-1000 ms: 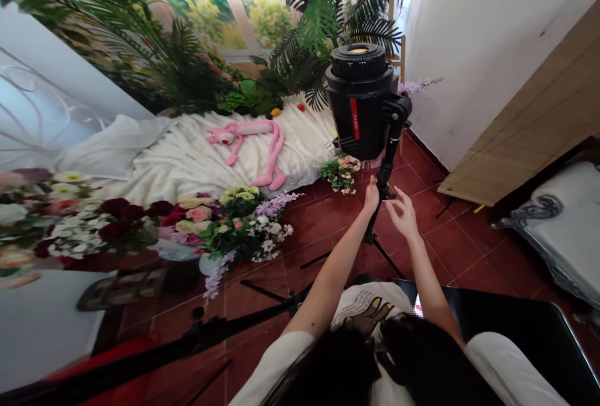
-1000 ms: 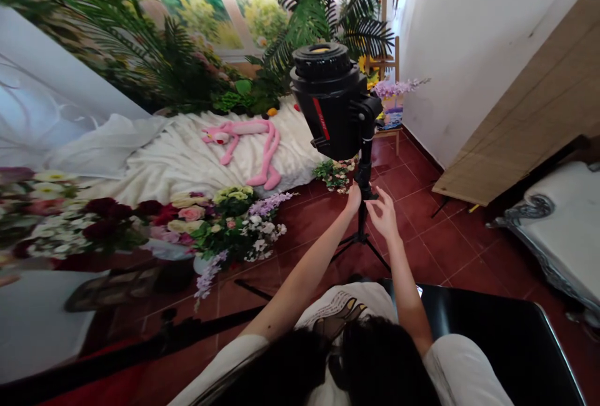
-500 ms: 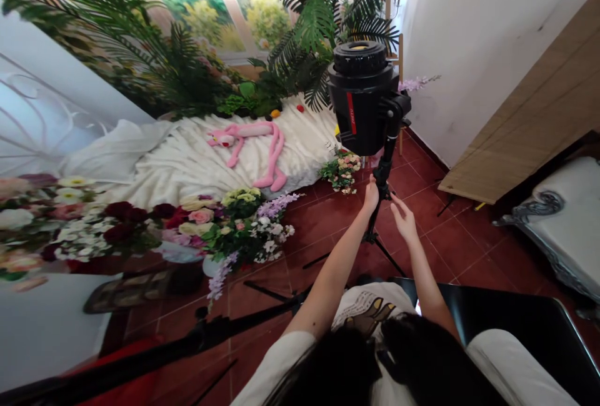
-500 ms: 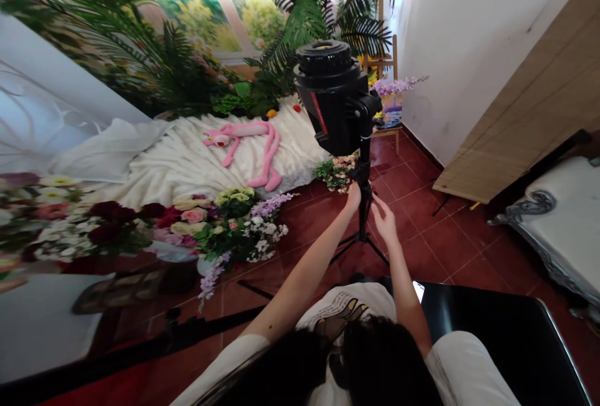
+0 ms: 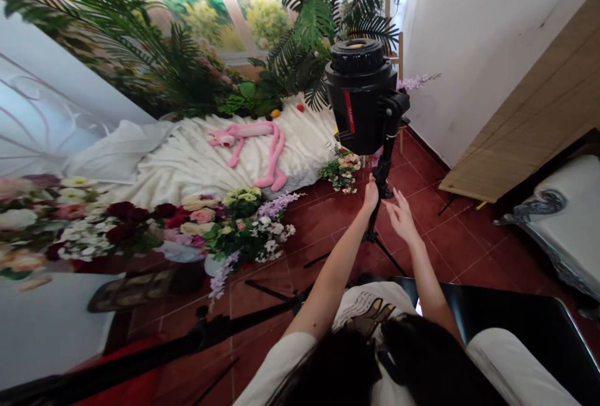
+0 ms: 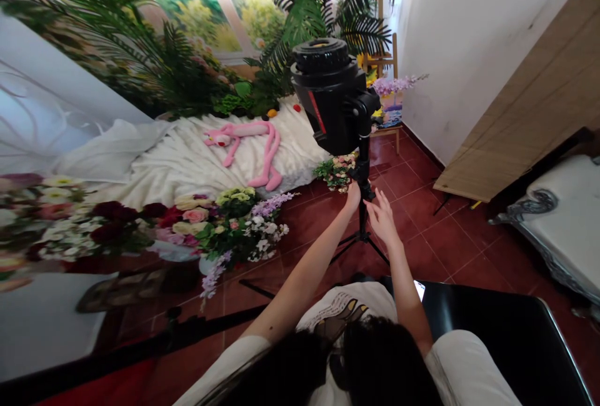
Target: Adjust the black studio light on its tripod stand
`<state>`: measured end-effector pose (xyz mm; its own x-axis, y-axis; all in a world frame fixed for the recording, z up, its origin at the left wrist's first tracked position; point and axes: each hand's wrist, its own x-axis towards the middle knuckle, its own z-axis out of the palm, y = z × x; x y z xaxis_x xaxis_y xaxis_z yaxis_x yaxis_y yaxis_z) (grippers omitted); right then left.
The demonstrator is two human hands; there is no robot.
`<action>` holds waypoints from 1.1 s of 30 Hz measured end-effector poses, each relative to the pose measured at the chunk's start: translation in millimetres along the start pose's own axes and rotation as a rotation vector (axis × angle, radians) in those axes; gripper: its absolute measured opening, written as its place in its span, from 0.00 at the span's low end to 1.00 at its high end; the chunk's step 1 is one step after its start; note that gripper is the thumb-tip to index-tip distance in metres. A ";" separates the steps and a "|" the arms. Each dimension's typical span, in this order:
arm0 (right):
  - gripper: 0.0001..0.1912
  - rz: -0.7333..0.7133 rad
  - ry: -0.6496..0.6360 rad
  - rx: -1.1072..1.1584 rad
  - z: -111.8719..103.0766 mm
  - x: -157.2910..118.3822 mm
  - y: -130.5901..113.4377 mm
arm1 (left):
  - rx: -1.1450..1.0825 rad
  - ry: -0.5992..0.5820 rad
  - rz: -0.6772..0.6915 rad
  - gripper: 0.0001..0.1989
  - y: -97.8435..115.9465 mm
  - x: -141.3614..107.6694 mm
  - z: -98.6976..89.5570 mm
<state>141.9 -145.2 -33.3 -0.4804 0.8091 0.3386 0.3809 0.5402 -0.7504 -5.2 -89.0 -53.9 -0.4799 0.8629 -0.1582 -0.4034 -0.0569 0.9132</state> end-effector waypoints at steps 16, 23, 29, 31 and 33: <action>0.29 0.169 0.074 0.299 12.0 7.0 8.8 | 0.054 -0.004 0.008 0.25 2.7 -1.1 0.3; 0.30 0.375 0.058 0.607 20.1 5.9 5.2 | 0.053 0.006 0.029 0.24 2.8 -2.9 -0.4; 0.29 0.524 0.046 0.959 15.8 8.7 -8.9 | 0.074 0.012 0.014 0.28 0.2 -2.0 -1.1; 0.31 0.554 0.011 1.084 11.7 9.8 -11.9 | 0.074 0.008 0.014 0.28 1.8 -2.6 -0.2; 0.36 0.596 -0.023 1.171 7.8 10.3 -13.3 | 0.079 0.000 0.022 0.28 4.0 -3.4 0.8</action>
<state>125.8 -145.8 -24.2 -0.4953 0.8417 -0.2152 -0.3627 -0.4254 -0.8291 -4.6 -91.8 -49.4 -0.4882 0.8618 -0.1377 -0.3301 -0.0363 0.9432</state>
